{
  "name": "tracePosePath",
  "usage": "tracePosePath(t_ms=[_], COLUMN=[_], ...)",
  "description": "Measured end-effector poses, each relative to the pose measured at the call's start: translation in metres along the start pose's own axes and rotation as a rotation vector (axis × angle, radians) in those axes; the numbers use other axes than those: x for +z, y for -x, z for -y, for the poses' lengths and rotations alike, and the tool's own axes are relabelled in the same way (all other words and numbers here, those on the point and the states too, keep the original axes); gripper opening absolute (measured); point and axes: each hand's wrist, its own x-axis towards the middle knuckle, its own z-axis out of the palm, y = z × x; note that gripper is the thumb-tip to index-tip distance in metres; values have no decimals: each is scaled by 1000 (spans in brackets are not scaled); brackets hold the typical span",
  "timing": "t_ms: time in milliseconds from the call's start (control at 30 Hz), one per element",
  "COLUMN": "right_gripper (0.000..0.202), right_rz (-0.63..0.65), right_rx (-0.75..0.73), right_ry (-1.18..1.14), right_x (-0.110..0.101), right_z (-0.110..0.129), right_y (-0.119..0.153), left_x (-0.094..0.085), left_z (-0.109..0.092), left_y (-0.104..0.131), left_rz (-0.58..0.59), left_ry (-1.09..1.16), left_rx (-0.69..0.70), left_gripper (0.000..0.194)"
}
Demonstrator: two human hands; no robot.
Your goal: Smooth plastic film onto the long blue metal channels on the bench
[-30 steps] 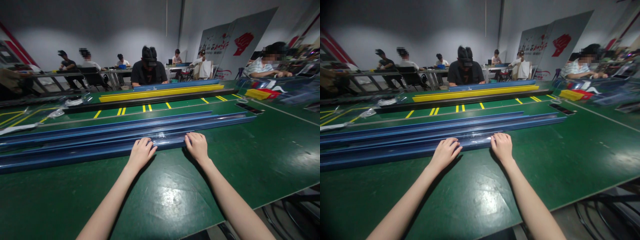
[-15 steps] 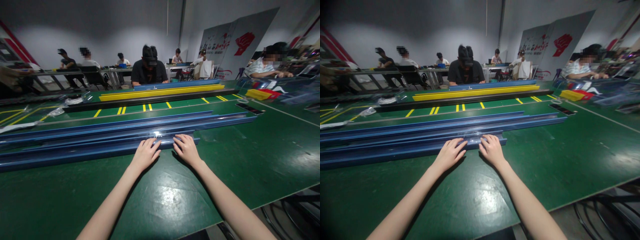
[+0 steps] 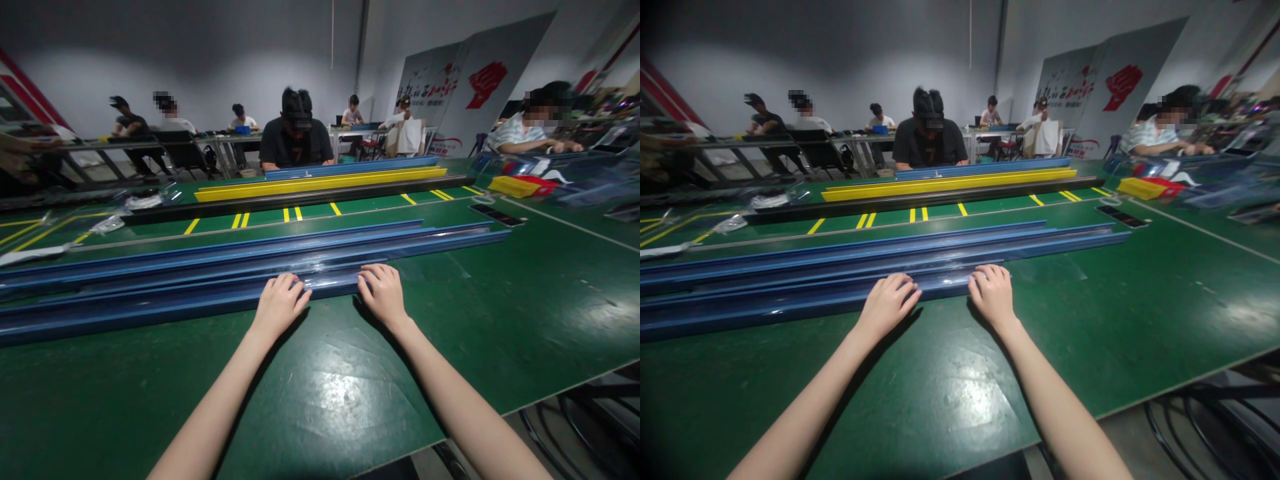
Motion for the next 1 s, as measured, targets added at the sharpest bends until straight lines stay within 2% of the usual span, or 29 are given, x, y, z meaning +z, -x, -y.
tracePosePath(t_ms=[200,400,567,700,833,1000], right_gripper=[28,25,26,31,29,21], right_rz=[-10,-1,55,101,103,-6], right_rx=[10,-67,-249,-310,-347,-215], right_ry=[54,-64,-145,-131,-55,21], right_x=[-2,0,5,7,0,-10], right_z=[2,5,17,22,11,-11], right_y=[-1,1,5,5,1,-3], left_x=[-5,-3,2,4,3,-2], left_z=[4,2,-4,-8,-6,1], left_y=[-1,-1,0,1,1,-1], left_rz=[-32,-8,31,51,33,-21], left_ry=[-92,-55,16,35,48,19], left_rx=[-55,-44,68,128,118,40], left_gripper=[35,30,29,32,29,28])
